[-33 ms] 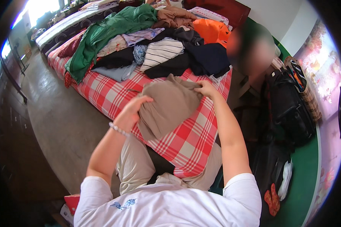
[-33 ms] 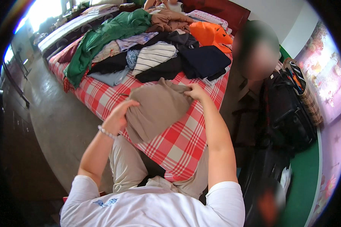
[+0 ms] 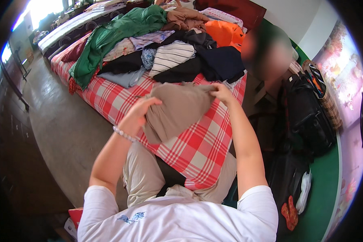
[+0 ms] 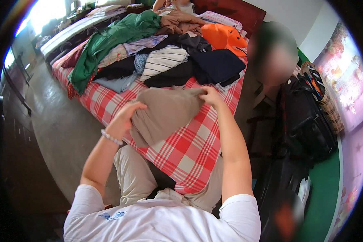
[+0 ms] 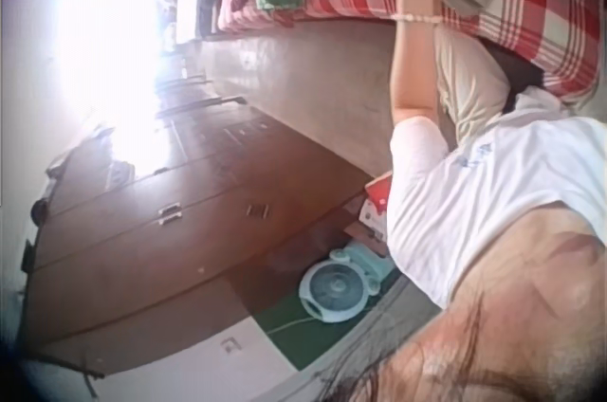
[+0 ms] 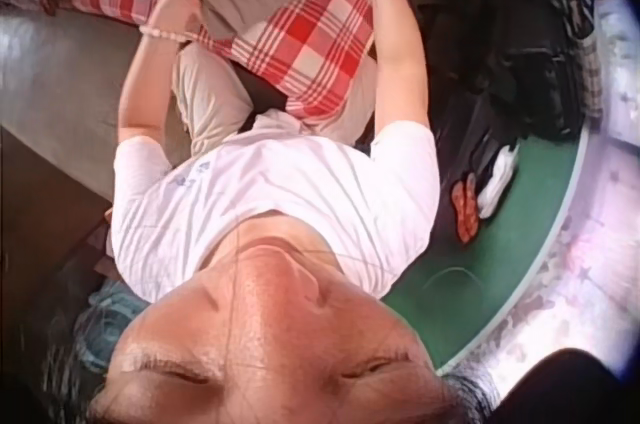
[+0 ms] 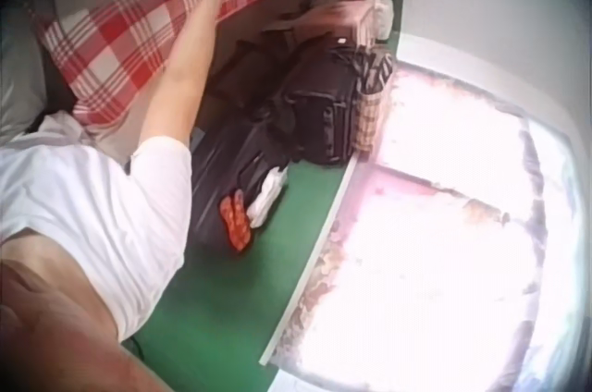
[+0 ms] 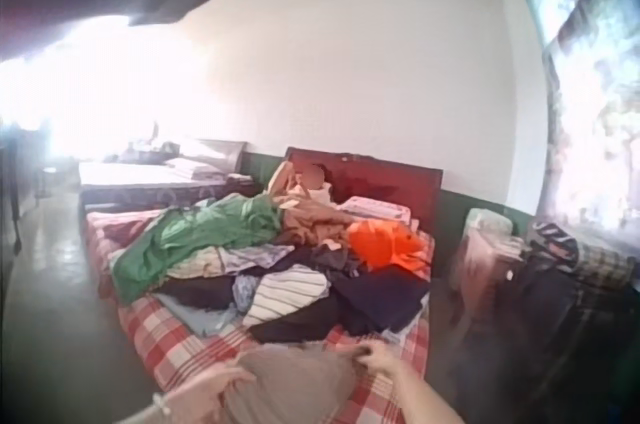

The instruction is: The person folds various garments on a bed, including pants, shirts, and a towel. They smooth and fold each item by hand, placing the folded pieces into a neat stack on the bed.

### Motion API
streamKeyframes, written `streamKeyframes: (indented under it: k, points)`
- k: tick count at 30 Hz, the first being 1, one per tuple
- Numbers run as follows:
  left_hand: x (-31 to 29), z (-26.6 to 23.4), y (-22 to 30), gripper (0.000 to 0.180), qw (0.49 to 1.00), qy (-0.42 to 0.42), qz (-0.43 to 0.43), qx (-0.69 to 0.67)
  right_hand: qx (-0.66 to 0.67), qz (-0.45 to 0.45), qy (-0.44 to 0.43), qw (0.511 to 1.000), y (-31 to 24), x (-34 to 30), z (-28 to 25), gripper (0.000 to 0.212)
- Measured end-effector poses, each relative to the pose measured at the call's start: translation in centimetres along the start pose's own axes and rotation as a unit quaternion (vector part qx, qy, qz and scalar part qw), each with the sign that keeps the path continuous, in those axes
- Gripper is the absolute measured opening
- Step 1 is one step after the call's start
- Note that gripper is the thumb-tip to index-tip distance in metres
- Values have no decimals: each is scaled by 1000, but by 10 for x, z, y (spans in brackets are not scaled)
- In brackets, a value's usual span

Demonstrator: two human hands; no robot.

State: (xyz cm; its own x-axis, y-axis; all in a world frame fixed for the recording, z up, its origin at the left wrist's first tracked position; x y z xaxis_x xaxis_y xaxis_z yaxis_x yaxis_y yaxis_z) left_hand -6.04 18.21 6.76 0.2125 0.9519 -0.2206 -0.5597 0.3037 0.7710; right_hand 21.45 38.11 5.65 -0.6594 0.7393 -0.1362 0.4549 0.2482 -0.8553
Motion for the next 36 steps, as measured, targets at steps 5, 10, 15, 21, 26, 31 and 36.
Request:
streamKeyframes:
  k: [5,10,15,21,26,31,36]
  points:
    - [-32,96,93,38,841,-153,179,486,307,-217,75,923,-9,-50,-54,32]
    - [-34,117,38,53,602,-238,208,734,396,-210,34,893,20,-92,-32,24]
    - [-63,62,-41,64,614,-221,207,729,331,78,239,909,107,-155,18,20]
    - [-60,-73,-31,64,879,139,140,433,332,182,177,909,105,-190,53,49]
    - [-28,-39,-41,61,965,116,7,237,202,111,244,942,67,-142,38,61]
    - [9,-19,4,45,755,104,283,582,-116,-120,204,965,2,-81,15,39]
    - [17,5,12,35,742,-50,252,619,-102,-160,75,979,-2,-49,24,42]
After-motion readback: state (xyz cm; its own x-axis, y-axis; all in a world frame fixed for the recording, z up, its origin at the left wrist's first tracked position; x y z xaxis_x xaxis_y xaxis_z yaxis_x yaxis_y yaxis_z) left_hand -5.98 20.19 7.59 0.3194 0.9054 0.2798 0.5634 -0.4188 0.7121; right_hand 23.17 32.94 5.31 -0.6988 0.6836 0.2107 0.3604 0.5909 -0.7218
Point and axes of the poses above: each hand's wrist, its own x-axis towards the middle knuckle, its own z-axis out of the palm, y = z × x, the point moved 7 cm from there along x, towards the middle knuckle, and after that the axes turned 10 degrees about -y, right-handed, at the moved point
